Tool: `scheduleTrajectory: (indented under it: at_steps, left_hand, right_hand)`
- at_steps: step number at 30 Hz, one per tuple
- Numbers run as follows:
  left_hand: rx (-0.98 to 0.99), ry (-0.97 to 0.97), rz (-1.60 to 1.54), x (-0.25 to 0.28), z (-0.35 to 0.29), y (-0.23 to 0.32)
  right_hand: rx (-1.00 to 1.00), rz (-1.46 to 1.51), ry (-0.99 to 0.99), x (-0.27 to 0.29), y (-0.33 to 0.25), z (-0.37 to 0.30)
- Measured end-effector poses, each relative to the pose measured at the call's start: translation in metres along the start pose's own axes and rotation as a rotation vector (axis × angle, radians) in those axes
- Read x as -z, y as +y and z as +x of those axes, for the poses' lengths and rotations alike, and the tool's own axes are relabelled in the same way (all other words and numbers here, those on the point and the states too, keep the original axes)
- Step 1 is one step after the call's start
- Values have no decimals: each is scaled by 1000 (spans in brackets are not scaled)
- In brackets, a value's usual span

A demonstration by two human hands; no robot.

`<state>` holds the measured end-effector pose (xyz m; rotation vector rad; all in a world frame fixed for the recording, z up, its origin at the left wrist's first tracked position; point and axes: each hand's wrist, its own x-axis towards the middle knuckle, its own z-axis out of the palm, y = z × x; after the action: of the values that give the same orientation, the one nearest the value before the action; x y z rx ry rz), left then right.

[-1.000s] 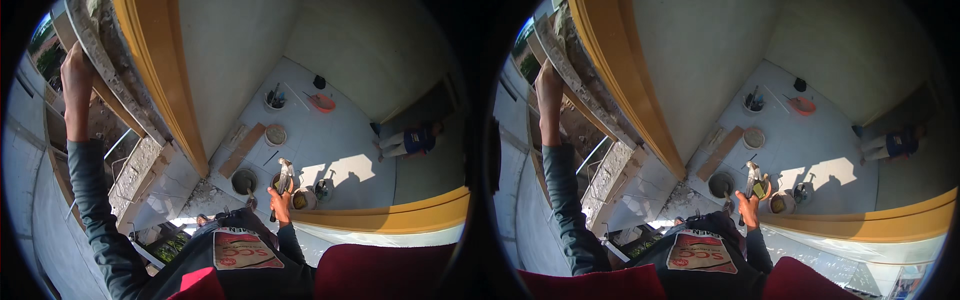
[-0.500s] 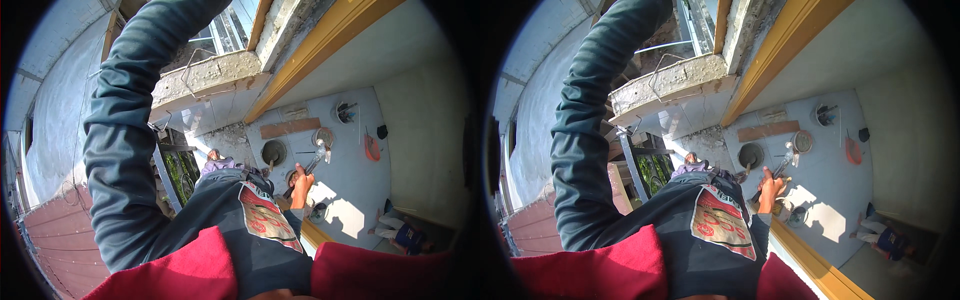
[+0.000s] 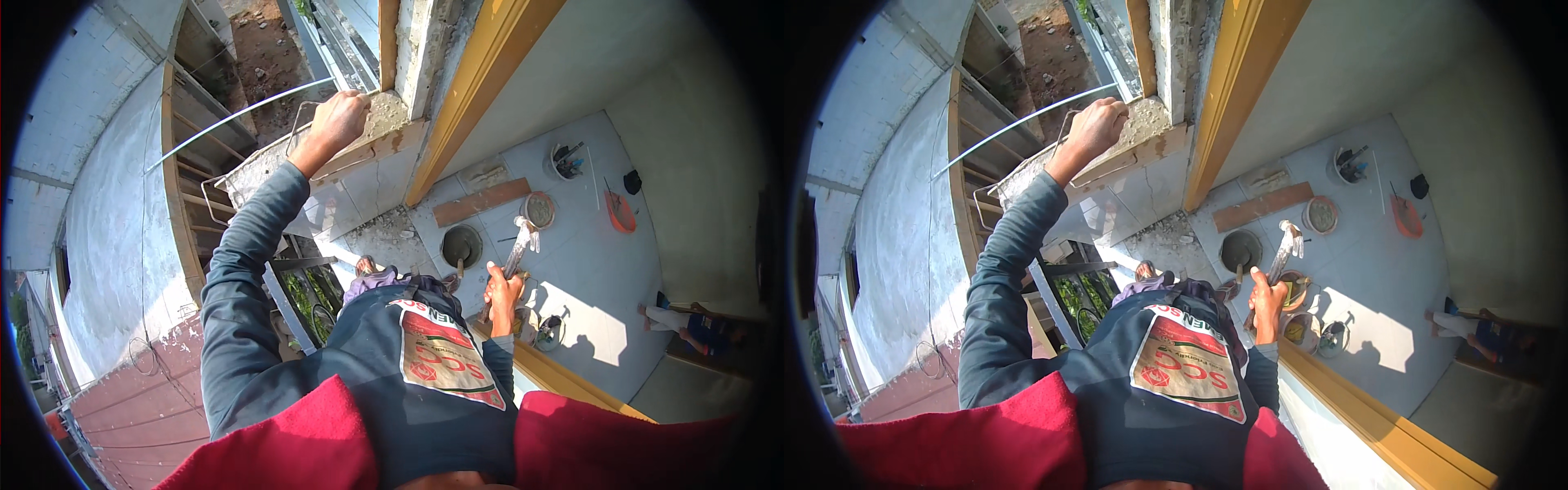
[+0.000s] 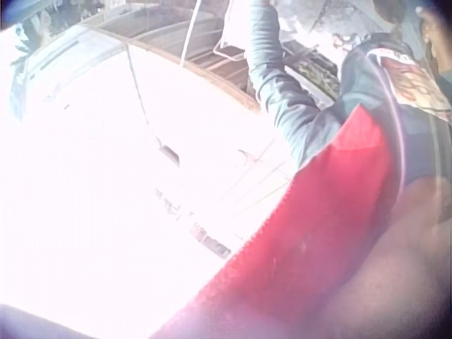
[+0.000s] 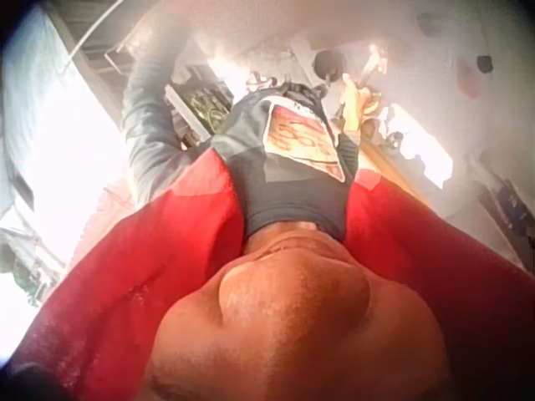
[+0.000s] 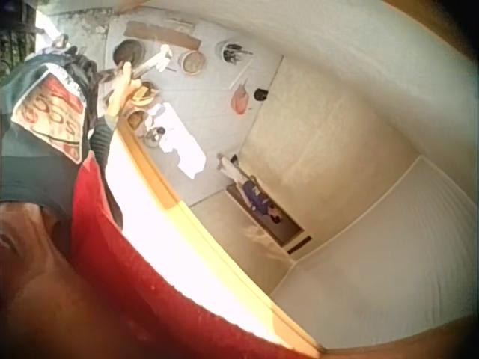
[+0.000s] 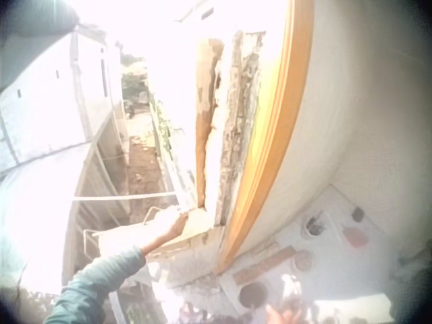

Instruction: The person prepares a window ledge by nailing wooden supports into the frame with a hammer, applying mortar from a bucket using a trowel, and smoothing the material with a sponge.

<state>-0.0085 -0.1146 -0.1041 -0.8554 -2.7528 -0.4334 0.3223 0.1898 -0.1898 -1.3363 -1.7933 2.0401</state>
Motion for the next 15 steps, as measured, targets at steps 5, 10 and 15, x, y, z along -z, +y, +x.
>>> scheduleTrajectory:
  at_steps: [5,10,15]
  left_hand:
    - [51,-79,63,8,-25,-11]
    - [76,48,-172,17,-29,60]
    - [230,-299,-321,-39,-98,134]
  right_hand:
    - [-53,39,30,12,6,1]
    - [-137,88,94,49,36,20]
    - [-186,63,29,104,138,81]
